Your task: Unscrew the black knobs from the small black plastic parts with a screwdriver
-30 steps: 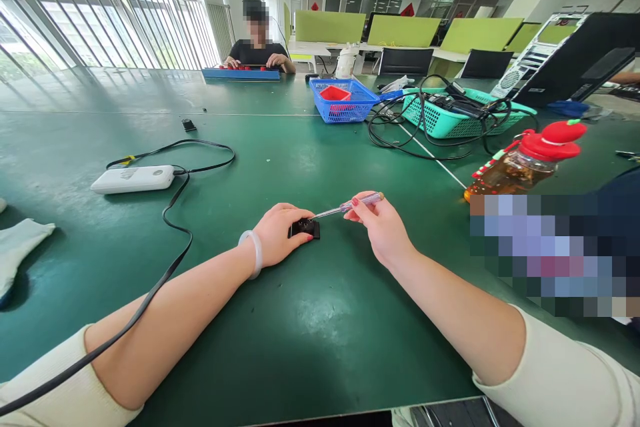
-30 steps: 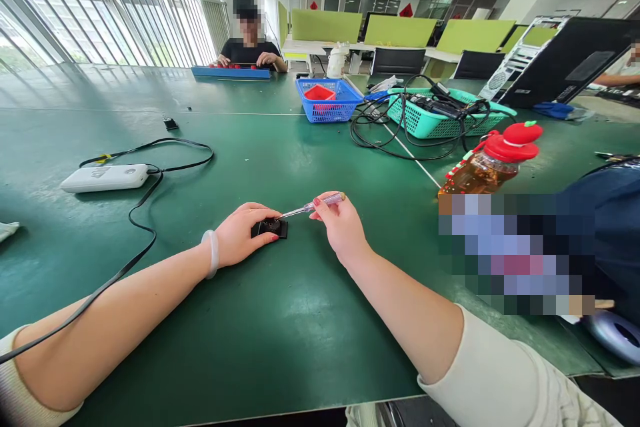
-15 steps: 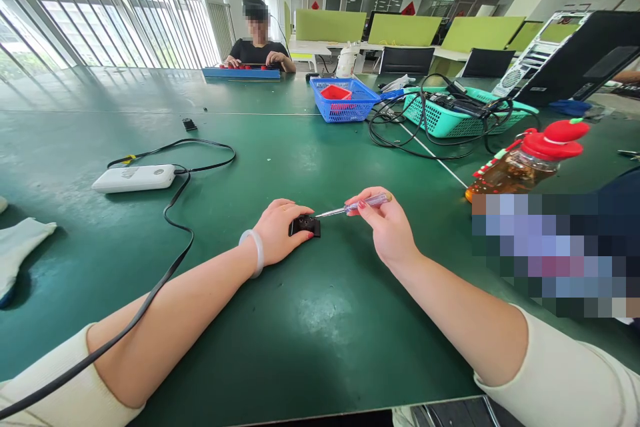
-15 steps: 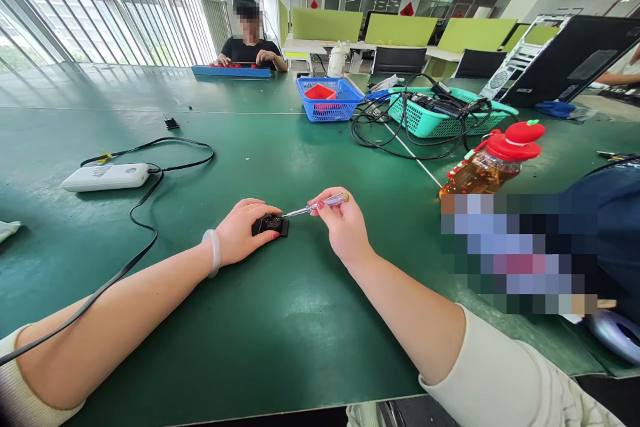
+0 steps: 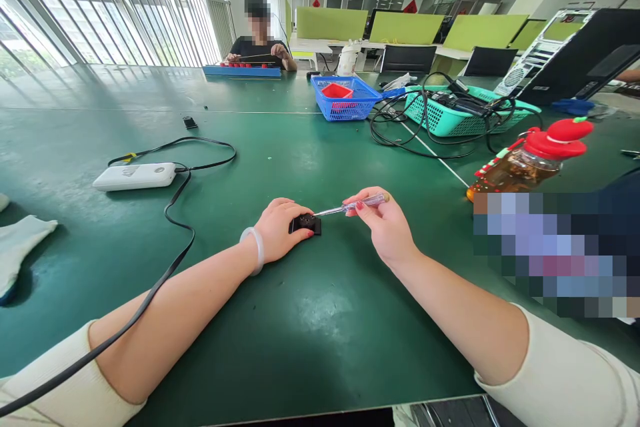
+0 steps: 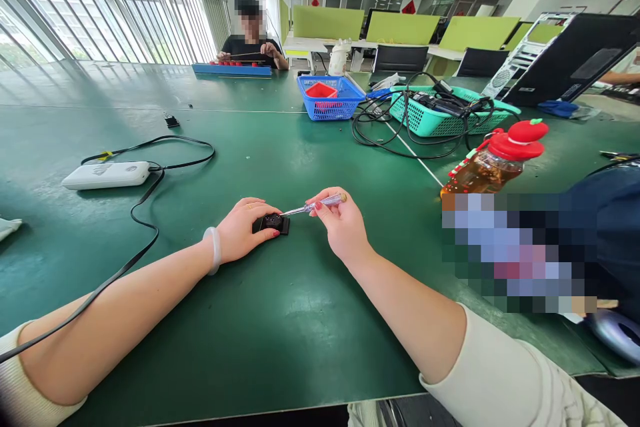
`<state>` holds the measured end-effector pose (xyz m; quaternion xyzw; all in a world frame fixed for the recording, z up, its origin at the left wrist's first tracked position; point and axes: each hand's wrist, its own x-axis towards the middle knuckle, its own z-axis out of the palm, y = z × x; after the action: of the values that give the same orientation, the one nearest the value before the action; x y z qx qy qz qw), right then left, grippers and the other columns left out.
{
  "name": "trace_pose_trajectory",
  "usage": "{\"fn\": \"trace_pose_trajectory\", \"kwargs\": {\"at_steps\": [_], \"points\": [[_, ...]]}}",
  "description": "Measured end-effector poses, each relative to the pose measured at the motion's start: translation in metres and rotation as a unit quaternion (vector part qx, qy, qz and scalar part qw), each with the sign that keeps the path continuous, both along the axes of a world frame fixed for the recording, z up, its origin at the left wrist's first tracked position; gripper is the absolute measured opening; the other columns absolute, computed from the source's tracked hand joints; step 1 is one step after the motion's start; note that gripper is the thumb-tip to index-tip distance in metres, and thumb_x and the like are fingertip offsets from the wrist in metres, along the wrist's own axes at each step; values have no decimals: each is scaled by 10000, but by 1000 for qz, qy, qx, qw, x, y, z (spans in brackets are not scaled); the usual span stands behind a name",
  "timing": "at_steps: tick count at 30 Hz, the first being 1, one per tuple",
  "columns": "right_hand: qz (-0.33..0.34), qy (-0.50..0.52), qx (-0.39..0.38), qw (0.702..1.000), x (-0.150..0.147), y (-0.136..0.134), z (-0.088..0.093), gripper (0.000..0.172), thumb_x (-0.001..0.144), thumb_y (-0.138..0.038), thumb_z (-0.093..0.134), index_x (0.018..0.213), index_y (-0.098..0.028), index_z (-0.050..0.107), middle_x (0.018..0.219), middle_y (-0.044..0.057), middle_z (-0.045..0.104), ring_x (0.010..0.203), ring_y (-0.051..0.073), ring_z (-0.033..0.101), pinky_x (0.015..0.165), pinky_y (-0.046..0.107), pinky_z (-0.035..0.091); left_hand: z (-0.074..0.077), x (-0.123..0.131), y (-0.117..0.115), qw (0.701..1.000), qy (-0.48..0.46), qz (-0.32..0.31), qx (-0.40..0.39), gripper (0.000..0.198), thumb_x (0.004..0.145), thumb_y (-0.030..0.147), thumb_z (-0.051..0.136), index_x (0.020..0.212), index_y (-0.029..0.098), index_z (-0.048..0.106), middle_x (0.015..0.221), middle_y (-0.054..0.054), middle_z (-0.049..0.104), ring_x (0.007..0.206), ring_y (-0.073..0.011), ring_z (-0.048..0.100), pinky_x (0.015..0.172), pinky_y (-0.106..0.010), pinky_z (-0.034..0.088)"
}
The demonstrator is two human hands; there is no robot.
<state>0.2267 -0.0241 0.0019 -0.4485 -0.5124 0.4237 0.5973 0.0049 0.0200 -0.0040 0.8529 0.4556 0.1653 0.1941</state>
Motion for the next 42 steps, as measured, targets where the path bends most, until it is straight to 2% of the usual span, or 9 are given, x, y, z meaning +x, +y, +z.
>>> {"fn": "trace_pose_trajectory", "kwargs": {"at_steps": [5,12,20,28,36,42], "points": [[-2,-1,-10,1000,0,3,-1,372,739,-546,774,844,-232,604,891,19,713,748,158,635,844,398,545,1,0,0,1000,1,0,1,358,833,391,636,1150,236,694,1183,-53,713,1279,-321,480,1145,-516,363],[-37,14,-40,998,0,8,-4,373,729,-529,776,843,-225,591,824,-5,688,659,129,602,762,352,537,-7,-2,3,1000,-23,-3,19,337,814,400,644,1115,259,701,1141,-50,720,1260,-327,498,1127,-533,380],[3,53,-59,997,-1,6,-3,357,699,-500,795,819,-228,598,856,4,715,675,135,604,783,370,537,2,-2,0,1000,-21,-9,-15,329,814,376,640,1108,238,693,1142,-57,718,1327,-336,446,1136,-528,376],[-35,49,-68,996,0,9,-5,407,680,-522,807,834,-218,586,763,-26,669,633,117,594,737,337,529,1,-3,-1,999,-23,-27,-19,319,809,367,643,1099,244,692,1143,-56,719,1342,-337,438,1131,-528,386],[-43,99,-140,984,-2,12,-8,483,589,-527,858,837,-214,587,702,-48,651,595,110,601,689,313,534,-4,-3,0,998,-26,-48,-13,320,807,369,651,1104,254,686,1145,-46,721,1337,-331,441,1141,-531,366],[-21,142,-159,977,0,12,-10,404,632,-447,851,836,-220,587,774,-7,711,638,140,655,726,345,555,-9,-2,1,999,-31,-41,-1,330,819,397,649,1117,258,686,1133,-51,721,1313,-333,453,1128,-539,369]]}}
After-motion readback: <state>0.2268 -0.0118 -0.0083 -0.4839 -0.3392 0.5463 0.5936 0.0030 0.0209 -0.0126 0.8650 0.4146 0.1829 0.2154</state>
